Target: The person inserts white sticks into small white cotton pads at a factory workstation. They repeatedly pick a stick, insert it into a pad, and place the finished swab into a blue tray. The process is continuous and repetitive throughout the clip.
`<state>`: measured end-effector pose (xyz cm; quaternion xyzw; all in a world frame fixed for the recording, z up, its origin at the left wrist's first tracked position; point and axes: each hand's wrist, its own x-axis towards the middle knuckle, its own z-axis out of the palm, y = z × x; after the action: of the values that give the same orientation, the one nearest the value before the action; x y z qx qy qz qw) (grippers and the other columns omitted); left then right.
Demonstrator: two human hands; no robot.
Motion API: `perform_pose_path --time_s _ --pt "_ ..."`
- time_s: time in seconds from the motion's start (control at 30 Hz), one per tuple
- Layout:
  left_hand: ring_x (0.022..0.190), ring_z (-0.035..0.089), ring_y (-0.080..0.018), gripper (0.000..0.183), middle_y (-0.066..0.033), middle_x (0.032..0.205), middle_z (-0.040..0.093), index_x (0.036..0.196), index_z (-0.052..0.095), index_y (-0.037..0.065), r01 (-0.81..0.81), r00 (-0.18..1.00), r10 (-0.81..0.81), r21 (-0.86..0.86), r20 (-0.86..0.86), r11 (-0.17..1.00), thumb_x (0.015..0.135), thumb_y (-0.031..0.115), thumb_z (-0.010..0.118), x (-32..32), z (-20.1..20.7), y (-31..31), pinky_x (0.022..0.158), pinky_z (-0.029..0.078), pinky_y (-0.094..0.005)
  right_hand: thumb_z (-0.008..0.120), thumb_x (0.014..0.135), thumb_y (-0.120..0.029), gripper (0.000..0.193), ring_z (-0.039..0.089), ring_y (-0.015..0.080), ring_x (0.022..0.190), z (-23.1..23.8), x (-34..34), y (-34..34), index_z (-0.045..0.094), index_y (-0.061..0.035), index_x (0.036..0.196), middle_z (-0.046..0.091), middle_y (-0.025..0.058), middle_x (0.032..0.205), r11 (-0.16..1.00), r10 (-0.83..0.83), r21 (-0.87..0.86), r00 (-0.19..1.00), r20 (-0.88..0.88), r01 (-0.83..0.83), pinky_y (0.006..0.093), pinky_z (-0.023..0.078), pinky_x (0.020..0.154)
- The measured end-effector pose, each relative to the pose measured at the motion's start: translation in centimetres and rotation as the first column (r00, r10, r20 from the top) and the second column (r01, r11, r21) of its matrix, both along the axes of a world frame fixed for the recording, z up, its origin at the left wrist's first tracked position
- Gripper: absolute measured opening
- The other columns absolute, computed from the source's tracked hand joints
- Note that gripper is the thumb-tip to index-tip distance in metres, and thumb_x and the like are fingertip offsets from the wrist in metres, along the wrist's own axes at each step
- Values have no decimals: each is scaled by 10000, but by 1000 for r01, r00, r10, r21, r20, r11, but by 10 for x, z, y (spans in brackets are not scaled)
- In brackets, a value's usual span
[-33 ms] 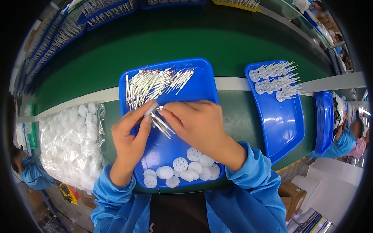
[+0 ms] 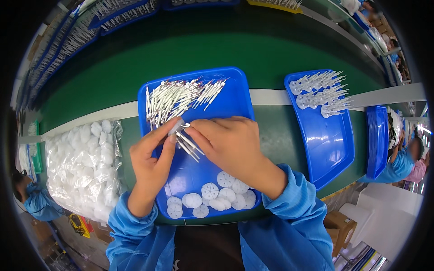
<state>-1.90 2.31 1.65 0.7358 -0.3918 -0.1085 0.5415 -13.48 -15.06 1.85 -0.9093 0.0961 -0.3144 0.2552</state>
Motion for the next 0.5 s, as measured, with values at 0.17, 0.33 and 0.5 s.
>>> perform_pose_path --time_s 0.17,0.33,0.5 --pt "916 783 -140 326 -152 1107 840 1339 775 -1 -39 999 39 3 -12 999 1020 -23 712 -6 -3 0 836 611 -273 834 870 -199 111 674 184 575 5 -1 -2 744 -137 891 663 -10 673 977 30 -212 999 -26 -35 342 489 548" --pt "927 828 -204 318 -185 1152 837 1317 783 -7 -73 985 70 -15 -160 997 1003 -16 733 -9 -3 1 847 637 -312 819 858 -194 147 668 187 587 5 5 -7 747 -109 954 662 -6 693 954 105 -285 994 27 -93 338 473 556" --pt "1028 807 -200 327 -173 1200 825 1320 765 -18 -45 976 24 -92 -216 995 992 -9 756 -5 -2 2 904 628 -327 836 853 -178 176 701 185 621 4 8 -5 762 -97 990 721 9 749 959 123 -262 991 43 -108 329 484 562"
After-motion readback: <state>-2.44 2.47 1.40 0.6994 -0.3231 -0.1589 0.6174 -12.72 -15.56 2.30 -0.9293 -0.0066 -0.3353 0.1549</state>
